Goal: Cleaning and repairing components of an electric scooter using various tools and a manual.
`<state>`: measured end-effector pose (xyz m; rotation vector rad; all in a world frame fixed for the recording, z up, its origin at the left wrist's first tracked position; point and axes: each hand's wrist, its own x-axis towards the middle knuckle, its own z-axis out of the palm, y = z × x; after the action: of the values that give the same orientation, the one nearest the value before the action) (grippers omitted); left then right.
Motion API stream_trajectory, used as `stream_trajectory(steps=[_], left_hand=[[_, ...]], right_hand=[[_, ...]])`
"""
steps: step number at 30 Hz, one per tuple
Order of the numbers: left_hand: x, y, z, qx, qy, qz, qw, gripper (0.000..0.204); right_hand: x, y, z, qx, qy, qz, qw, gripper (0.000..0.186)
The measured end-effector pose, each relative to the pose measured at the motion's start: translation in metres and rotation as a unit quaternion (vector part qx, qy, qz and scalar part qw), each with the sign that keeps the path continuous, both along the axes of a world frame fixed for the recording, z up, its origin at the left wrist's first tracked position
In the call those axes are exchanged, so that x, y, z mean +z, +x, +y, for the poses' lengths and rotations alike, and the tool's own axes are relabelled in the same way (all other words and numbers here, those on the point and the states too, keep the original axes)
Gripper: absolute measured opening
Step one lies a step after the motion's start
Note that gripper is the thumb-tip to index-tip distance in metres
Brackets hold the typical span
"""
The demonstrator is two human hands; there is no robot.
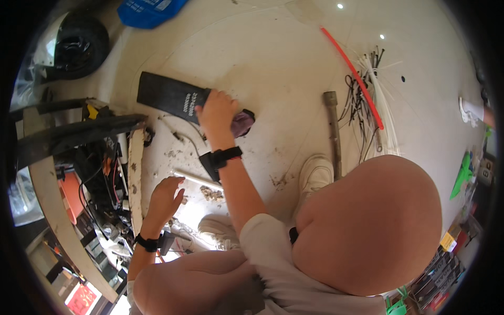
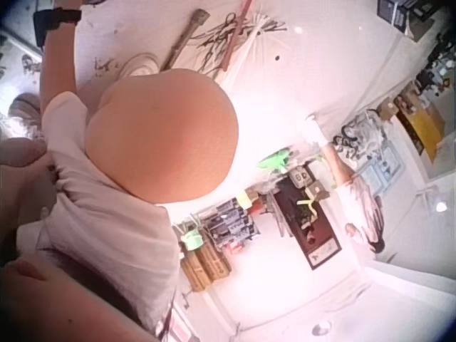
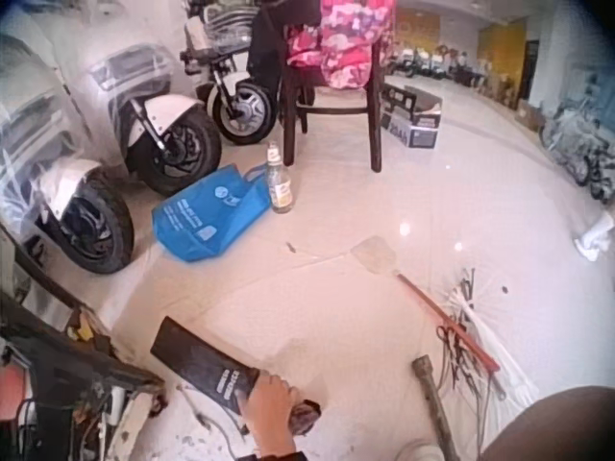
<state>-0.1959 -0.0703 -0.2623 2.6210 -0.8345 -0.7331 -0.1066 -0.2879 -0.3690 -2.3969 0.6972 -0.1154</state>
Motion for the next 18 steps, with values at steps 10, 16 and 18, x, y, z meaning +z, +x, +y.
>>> stream_trajectory(steps=[10, 16, 18], left_hand=[[0.061, 0.009, 0.013, 0.009, 0.066, 0.088, 0.994, 0.027], [0.105, 0.043, -0.017, -0.039, 0.095, 0.108, 0.989, 0.024], [0.089, 0.060, -0.044, -0.130, 0.091, 0.062, 0.985, 0.023]], right_hand=[[0.000, 0.028, -0.003, -0.086, 0.022, 0.056, 0.994, 0.044], [0.004, 0.028, -0.006, -0.115, 0.011, 0.082, 0.990, 0.038], [0.046, 0.015, -0.004, -0.144, 0.037, -0.040, 0.988, 0.027]])
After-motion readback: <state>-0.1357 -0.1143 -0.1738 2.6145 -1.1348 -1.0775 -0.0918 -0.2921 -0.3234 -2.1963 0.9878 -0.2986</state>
